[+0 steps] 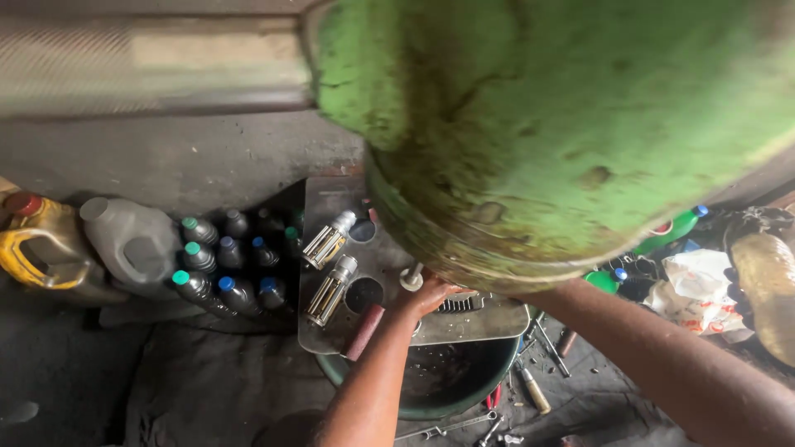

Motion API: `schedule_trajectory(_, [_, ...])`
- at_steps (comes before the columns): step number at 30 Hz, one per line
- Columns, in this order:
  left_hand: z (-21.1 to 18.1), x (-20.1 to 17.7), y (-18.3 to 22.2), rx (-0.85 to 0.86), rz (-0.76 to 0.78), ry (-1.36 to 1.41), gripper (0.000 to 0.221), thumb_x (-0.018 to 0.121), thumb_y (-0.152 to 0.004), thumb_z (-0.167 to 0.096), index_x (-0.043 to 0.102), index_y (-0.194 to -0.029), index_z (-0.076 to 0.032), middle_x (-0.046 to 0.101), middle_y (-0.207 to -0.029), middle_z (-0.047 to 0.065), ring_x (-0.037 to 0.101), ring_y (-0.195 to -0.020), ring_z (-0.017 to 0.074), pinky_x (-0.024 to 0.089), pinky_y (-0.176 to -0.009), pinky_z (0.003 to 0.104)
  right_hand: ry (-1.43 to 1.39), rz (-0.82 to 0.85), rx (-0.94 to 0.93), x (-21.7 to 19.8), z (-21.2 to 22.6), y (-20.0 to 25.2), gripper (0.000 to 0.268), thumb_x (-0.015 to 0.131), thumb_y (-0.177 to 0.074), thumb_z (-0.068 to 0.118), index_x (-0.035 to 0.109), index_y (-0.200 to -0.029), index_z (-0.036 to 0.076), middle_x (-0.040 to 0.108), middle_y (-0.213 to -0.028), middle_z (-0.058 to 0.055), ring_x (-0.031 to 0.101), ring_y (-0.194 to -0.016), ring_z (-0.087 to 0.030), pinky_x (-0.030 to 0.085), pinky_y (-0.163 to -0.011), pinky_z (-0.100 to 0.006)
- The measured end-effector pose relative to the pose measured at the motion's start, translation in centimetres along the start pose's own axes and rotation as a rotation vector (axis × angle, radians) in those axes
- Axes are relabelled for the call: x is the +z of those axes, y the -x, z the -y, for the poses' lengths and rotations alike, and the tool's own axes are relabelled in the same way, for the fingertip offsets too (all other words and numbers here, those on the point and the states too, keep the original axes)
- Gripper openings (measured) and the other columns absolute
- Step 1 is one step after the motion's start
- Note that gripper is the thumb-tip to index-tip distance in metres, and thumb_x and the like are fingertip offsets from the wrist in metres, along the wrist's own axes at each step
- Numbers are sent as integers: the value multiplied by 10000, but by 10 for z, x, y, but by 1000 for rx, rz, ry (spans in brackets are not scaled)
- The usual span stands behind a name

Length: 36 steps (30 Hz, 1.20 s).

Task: The recorder uses a honing machine and oil to refine the internal surface of a motorcycle engine cylinder.

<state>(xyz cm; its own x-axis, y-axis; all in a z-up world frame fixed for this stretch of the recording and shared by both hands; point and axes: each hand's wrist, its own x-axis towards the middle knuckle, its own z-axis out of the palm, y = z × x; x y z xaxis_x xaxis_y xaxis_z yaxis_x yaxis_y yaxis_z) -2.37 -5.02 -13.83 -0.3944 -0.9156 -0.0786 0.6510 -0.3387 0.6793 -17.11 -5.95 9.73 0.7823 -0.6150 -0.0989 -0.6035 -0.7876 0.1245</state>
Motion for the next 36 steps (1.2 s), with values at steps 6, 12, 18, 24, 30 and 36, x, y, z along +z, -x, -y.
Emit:
schedule_trajectory(6, [-96, 99, 60, -78, -364, -1350, 645, 907, -675, -437, 695, -1201, -131, 746, -1102, 158, 702, -1004, 285, 581, -887, 411, -27, 112, 50, 8, 3, -10, 290, 536, -997, 354, 655, -1168, 152, 693, -1119, -89, 669, -1017, -271, 533, -928, -435])
schedule_trajectory(12, [-86, 85, 61, 393, -306, -1257, 805, 956, -550, -445, 689, -1234, -116, 675, -1293, 129, 606, -1235, 303, 460, -1068, 422, -50, 236, 118, 14, 4, -11, 276, 534, -1025, 382, 665, -1064, 143, 708, -992, -79, 687, -922, -252, 556, -874, -406])
schedule_trajectory(18, [-70, 51, 54, 367, -207, -1309, 1094, 957, -505, -413, 498, -1448, -101, 424, -1482, 167, 343, -1419, 358, 311, -1168, 443, -90, -91, -31, -19, 24, 2, 374, 684, -872, 431, 634, -1047, 104, 673, -965, -101, 692, -906, -346, 554, -779, -491])
schedule_trajectory(24, [-73, 59, 58, 520, -215, -1423, 874, 936, -577, -437, 651, -1354, -154, 548, -1460, 78, 409, -1403, 339, 334, -1175, 464, -182, -187, -300, 6, 2, 7, 453, 690, -873, 317, 619, -1235, 54, 663, -980, -138, 704, -907, -345, 575, -789, -471])
schedule_trajectory(30, [-83, 78, 68, 596, -306, -1519, 674, 947, -539, -446, 758, -1114, -149, 585, -1409, 54, 460, -1391, 311, 353, -1132, 498, -157, 71, 150, -15, 38, 7, 442, 652, -975, 503, 639, -1103, 80, 699, -914, -126, 722, -857, -309, 598, -757, -436])
schedule_trajectory(36, [-66, 67, 61, 530, -353, -1448, 675, 978, -495, -364, 751, -1105, -185, 586, -1365, 83, 482, -1315, 341, 394, -1091, 513, 141, 134, 264, 12, 57, -5, 228, 634, -885, 369, 712, -1001, 189, 684, -1053, -106, 713, -917, -294, 590, -719, -420])
